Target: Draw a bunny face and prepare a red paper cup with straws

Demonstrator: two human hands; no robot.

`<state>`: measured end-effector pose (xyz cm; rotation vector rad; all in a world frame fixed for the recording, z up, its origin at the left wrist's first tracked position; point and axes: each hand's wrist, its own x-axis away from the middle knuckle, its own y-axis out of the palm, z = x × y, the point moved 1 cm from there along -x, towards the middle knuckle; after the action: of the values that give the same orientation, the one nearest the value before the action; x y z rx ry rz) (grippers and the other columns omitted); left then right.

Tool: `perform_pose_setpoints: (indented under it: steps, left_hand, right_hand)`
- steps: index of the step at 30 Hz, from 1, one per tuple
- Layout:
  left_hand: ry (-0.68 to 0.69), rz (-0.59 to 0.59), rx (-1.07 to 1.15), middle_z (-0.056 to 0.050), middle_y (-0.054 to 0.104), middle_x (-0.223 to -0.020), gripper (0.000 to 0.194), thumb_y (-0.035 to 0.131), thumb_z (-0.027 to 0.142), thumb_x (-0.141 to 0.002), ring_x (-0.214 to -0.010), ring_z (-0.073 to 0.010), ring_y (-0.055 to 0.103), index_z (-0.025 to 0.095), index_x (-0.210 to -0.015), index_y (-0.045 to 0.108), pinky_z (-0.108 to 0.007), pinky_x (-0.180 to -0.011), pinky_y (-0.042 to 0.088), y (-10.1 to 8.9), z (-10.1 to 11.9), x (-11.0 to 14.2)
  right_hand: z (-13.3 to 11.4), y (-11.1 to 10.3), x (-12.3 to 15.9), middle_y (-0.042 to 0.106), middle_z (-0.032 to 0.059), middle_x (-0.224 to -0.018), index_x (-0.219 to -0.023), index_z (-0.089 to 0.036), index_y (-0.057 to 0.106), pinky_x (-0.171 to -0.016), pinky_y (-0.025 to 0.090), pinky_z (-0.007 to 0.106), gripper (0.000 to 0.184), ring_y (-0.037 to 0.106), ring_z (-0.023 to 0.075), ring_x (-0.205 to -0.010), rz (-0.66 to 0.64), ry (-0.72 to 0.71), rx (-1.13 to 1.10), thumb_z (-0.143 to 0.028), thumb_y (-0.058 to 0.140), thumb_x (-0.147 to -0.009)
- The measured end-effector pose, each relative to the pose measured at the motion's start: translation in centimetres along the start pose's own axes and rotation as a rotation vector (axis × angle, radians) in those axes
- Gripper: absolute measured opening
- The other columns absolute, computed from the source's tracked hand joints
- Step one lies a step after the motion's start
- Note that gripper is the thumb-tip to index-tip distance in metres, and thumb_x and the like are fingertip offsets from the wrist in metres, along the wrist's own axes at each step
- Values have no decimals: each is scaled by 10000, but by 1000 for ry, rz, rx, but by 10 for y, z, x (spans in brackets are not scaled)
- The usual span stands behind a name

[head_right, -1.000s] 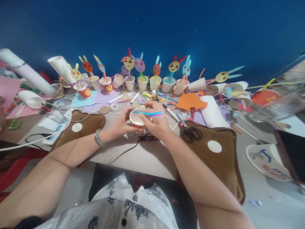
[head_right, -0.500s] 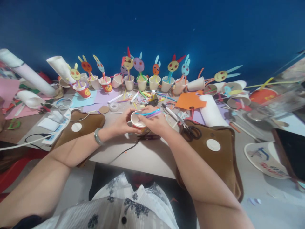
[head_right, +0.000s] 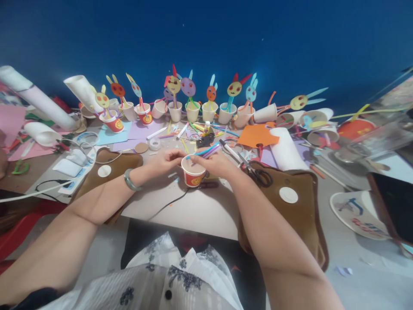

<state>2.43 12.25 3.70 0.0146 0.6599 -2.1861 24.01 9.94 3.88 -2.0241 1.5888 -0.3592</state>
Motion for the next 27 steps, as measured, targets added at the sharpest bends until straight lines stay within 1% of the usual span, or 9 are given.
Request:
perform_pose_setpoints:
  steps: [4, 6, 9, 12, 16, 19, 22, 25, 27]
  left_hand:
    - [17, 26, -35, -51, 765, -876, 204, 591, 302, -896, -778, -156, 684, 150, -941, 720, -265, -695, 532, -1, -3, -2]
    - [12, 45, -30, -51, 756, -848, 208, 609, 327, -880, -752, -147, 672, 145, -918, 704, -249, -665, 513, 0, -4, -2]
    - [-19, 81, -34, -41, 728, -791, 241, 646, 383, -858, -700, -133, 632, 147, -884, 686, -231, -616, 477, 1, -5, -2]
    - [-25, 109, -37, -31, 705, -762, 257, 647, 408, -849, -656, -118, 591, 152, -862, 674, -222, -581, 446, 1, -4, -1]
    - [-18, 97, -36, -16, 673, -735, 256, 634, 412, -847, -633, -113, 567, 157, -863, 659, -225, -570, 428, 3, -4, -1]
    - [-22, 73, -33, 13, 619, -676, 269, 620, 393, -853, -605, -110, 537, 153, -969, 660, -235, -577, 423, 5, -5, 0]
    - [-8, 41, -53, 34, 577, -659, 333, 596, 296, -840, -597, -111, 508, 153, -1136, 651, -245, -590, 418, 5, -6, 1]
    - [-6, 26, -91, -1, 642, -780, 369, 531, 223, -847, -670, -129, 542, 168, -1193, 648, -269, -644, 453, 2, -3, 2]
    - [-3, 14, -73, -55, 690, -997, 322, 496, 256, -896, -859, -168, 617, 176, -1164, 656, -301, -752, 502, 0, 1, 1]
  right_hand:
    - [-10, -7, 2, 697, 14, -756, -784, -223, 730, -671, 465, 292, 332, 615, 187, -747, -42, 4, 76, -552, 704, -807]
    - [-14, -11, 3, 708, 18, -796, -816, -213, 738, -704, 460, 296, 282, 623, 197, -792, -58, -16, 107, -493, 730, -779]
    - [-15, -16, 4, 708, 18, -792, -823, -201, 738, -693, 454, 305, 199, 616, 197, -768, -31, -20, 108, -387, 725, -755]
    - [-9, -17, 2, 724, 29, -783, -846, -193, 758, -665, 480, 320, 228, 624, 207, -736, -14, 25, -3, -400, 737, -752]
    - [0, -13, -2, 749, 50, -800, -813, -189, 761, -692, 525, 348, 282, 657, 224, -750, -4, 77, -154, -461, 773, -736]
    - [2, -11, -4, 721, 40, -750, -766, -188, 733, -660, 506, 334, 312, 632, 200, -698, 81, 116, -163, -490, 790, -710]
    - [2, -10, -3, 683, 24, -714, -753, -186, 716, -633, 477, 317, 368, 594, 179, -666, 84, 109, -146, -548, 778, -725]
    - [1, -10, -2, 625, 11, -643, -682, -182, 681, -579, 432, 295, 438, 553, 164, -629, 66, 83, -85, -609, 755, -746]
    - [-1, -8, -2, 595, 7, -613, -648, -180, 661, -545, 398, 280, 476, 528, 154, -609, 37, 46, -43, -637, 729, -764]
